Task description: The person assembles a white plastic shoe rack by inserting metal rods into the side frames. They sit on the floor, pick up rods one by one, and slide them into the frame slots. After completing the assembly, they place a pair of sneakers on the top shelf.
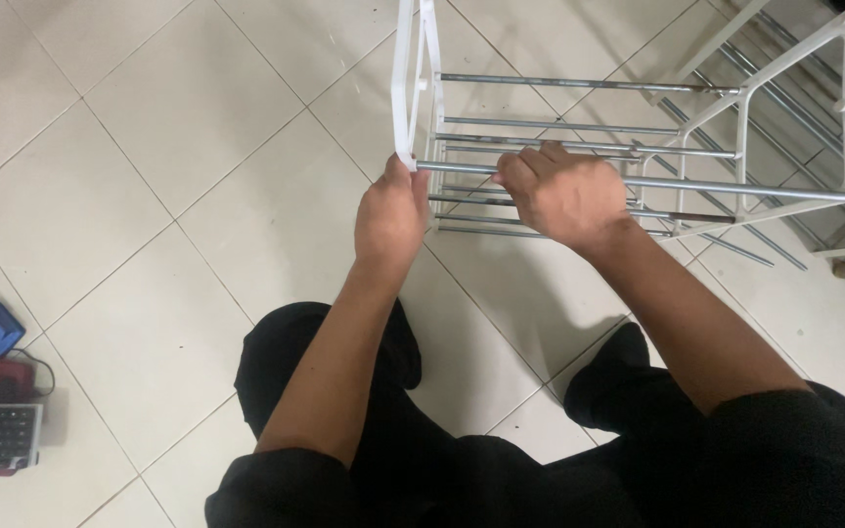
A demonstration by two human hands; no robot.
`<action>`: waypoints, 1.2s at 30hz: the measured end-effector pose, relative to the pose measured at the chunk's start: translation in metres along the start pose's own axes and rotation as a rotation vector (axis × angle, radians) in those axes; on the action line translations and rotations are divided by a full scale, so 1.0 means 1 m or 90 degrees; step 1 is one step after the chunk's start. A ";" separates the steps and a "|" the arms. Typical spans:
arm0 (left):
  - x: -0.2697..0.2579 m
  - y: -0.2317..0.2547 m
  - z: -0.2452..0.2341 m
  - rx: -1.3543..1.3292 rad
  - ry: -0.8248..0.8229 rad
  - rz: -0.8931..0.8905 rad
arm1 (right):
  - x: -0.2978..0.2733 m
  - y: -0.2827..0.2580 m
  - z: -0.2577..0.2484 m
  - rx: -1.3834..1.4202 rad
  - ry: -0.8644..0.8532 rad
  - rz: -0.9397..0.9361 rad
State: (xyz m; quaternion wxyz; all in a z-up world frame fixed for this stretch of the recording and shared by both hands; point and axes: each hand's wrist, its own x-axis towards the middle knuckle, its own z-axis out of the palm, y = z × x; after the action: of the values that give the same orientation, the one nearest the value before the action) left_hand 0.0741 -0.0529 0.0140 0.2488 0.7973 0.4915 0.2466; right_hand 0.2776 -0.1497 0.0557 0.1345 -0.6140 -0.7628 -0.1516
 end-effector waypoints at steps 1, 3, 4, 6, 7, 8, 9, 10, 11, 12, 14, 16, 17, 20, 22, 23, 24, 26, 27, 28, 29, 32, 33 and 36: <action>0.000 -0.001 0.002 -0.015 0.017 0.016 | 0.003 0.000 -0.001 0.035 -0.035 0.023; 0.003 -0.002 0.003 -0.025 -0.001 -0.005 | 0.012 0.005 -0.003 0.118 -0.195 0.120; 0.000 -0.004 0.003 -0.027 -0.015 -0.018 | 0.016 0.004 -0.003 0.165 -0.279 0.170; -0.001 -0.006 0.003 -0.022 -0.031 -0.016 | 0.027 0.013 0.000 0.304 -0.355 0.235; -0.001 -0.006 0.004 -0.021 -0.039 -0.013 | 0.029 0.017 0.000 0.372 -0.392 0.268; 0.001 -0.005 0.003 -0.020 -0.032 -0.006 | 0.030 0.020 0.000 0.378 -0.368 0.247; 0.003 -0.003 0.002 -0.018 -0.025 0.001 | 0.031 0.020 0.000 0.383 -0.344 0.227; 0.002 -0.003 0.000 -0.017 -0.023 0.005 | 0.028 0.017 0.000 0.391 -0.323 0.208; 0.001 -0.003 -0.002 -0.004 -0.029 0.009 | 0.022 0.013 0.001 0.315 -0.296 0.192; 0.000 -0.004 -0.003 0.007 -0.036 0.013 | 0.015 0.007 0.000 0.239 -0.270 0.177; 0.002 -0.005 -0.007 0.028 -0.038 0.012 | 0.000 -0.003 0.000 0.117 -0.135 0.107; 0.004 -0.006 -0.011 0.046 -0.028 -0.001 | -0.013 -0.010 -0.001 0.027 0.076 -0.004; 0.006 -0.008 -0.013 0.047 -0.008 -0.013 | -0.017 -0.006 -0.002 -0.026 0.081 -0.019; 0.012 -0.018 -0.024 0.047 0.033 -0.040 | -0.026 0.003 -0.005 -0.146 0.105 -0.066; 0.014 -0.022 -0.026 0.037 0.050 -0.052 | -0.030 0.009 -0.006 -0.180 0.136 -0.119; 0.015 -0.022 -0.024 0.035 0.048 -0.054 | -0.030 0.010 -0.006 -0.179 0.122 -0.109; 0.015 -0.024 -0.023 0.036 0.046 -0.059 | -0.030 0.009 -0.004 -0.173 0.108 -0.101; 0.015 -0.028 -0.021 0.040 0.064 -0.053 | -0.029 0.004 -0.001 -0.124 0.074 -0.059; 0.014 -0.029 -0.019 0.043 0.083 -0.041 | -0.028 0.001 0.000 -0.080 0.053 -0.024; 0.013 -0.030 -0.018 0.047 0.103 -0.029 | -0.026 -0.001 0.002 -0.037 0.032 0.011; 0.012 -0.031 -0.016 0.052 0.104 -0.038 | -0.023 -0.003 0.002 0.015 -0.041 0.070; 0.011 -0.033 -0.013 0.075 0.125 -0.033 | -0.008 0.004 0.005 0.231 -0.257 0.257; 0.009 -0.034 -0.012 0.084 0.142 -0.012 | -0.002 0.011 0.005 0.344 -0.330 0.323; 0.010 -0.038 -0.010 0.095 0.142 -0.008 | 0.007 0.014 0.004 0.492 -0.440 0.398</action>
State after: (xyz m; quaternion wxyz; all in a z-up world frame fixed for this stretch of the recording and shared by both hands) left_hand 0.0462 -0.0271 -0.0013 0.1343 0.7779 0.5381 0.2953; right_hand 0.2900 -0.1392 0.0558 0.1308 -0.7295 -0.5455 0.3914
